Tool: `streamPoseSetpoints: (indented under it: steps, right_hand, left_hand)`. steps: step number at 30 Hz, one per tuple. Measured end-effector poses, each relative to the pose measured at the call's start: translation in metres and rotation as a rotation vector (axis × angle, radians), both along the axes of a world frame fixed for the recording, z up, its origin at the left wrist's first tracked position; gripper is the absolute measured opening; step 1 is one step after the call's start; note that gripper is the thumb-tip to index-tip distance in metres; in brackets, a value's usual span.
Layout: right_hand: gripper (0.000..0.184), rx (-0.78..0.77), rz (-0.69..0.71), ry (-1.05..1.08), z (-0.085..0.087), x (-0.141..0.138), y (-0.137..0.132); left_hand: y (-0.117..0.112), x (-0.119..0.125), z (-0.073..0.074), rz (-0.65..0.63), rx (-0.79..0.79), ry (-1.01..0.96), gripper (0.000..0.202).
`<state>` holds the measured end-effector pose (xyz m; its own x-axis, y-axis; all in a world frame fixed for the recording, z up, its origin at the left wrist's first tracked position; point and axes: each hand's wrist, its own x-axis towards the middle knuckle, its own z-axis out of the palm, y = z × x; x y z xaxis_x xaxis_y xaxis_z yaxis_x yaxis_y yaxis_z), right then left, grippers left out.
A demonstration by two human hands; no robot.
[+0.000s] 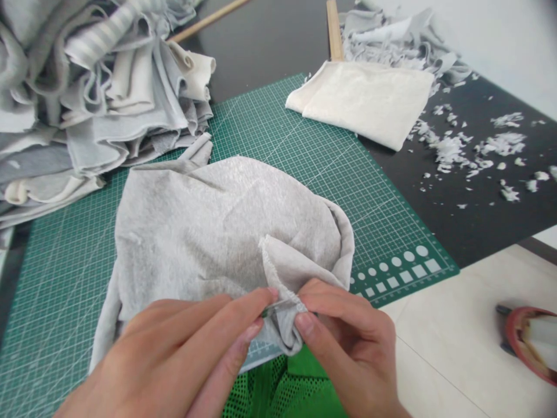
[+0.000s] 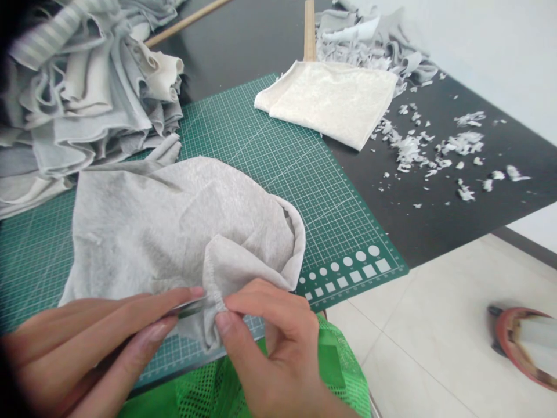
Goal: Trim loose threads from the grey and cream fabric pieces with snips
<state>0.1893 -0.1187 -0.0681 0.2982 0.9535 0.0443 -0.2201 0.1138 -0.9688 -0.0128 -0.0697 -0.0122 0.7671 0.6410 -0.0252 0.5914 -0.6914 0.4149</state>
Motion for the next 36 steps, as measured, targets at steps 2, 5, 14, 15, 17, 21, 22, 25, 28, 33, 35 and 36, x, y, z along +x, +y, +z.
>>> streamPoseSetpoints:
  steps: [2, 5, 14, 15, 17, 21, 22, 25, 28, 33, 35, 36]
  right_hand:
    - [0.023, 0.002, 0.007, 0.001, 0.000, 0.000, 0.000]
    - [0.022, 0.016, 0.021, -0.004, -0.001, 0.000, 0.000]
    - [0.020, 0.014, 0.006, 0.007, -0.001, 0.000, -0.001]
    - [0.019, 0.011, 0.003, 0.005, -0.001, 0.000, -0.001]
    - [0.019, -0.003, -0.008, -0.001, -0.001, 0.000, -0.002]
    - [0.016, -0.042, -0.048, -0.024, -0.001, 0.000, -0.003]
    - [0.016, -0.051, -0.047, -0.027, -0.001, 0.000, -0.003]
    - [0.015, -0.061, -0.029, -0.017, -0.001, 0.000, -0.004]
    - [0.014, -0.075, -0.026, -0.020, -0.001, 0.000, -0.004]
    - [0.014, -0.086, -0.034, -0.031, 0.000, 0.000, -0.004]
    - [0.015, -0.085, -0.038, -0.028, 0.000, 0.000, -0.004]
    - [0.015, -0.083, -0.037, -0.025, 0.001, 0.000, -0.004]
  left_hand:
    - [0.000, 0.001, -0.001, 0.015, 0.002, 0.008, 0.055]
    - [-0.002, 0.006, -0.002, 0.072, 0.028, 0.001, 0.045]
    - [-0.011, 0.020, -0.006, 0.458, 0.056, -0.255, 0.027]
    - [-0.010, 0.017, -0.006, 0.470, 0.063, -0.240, 0.024]
    - [-0.007, 0.009, -0.004, 0.463, 0.078, -0.178, 0.021]
    - [0.000, 0.000, 0.002, 0.239, 0.056, -0.058, 0.024]
    - [0.001, 0.000, 0.003, 0.164, 0.056, -0.051, 0.026]
    - [0.003, 0.003, 0.005, 0.036, 0.076, -0.044, 0.031]
    - [0.002, 0.006, 0.004, 0.021, 0.076, -0.030, 0.030]
    - [0.001, 0.005, 0.000, 0.028, 0.100, -0.026, 0.029]
    - [0.001, 0.004, -0.001, 0.029, 0.099, -0.021, 0.031]
    - [0.000, 0.004, -0.002, 0.021, 0.098, -0.025, 0.033]
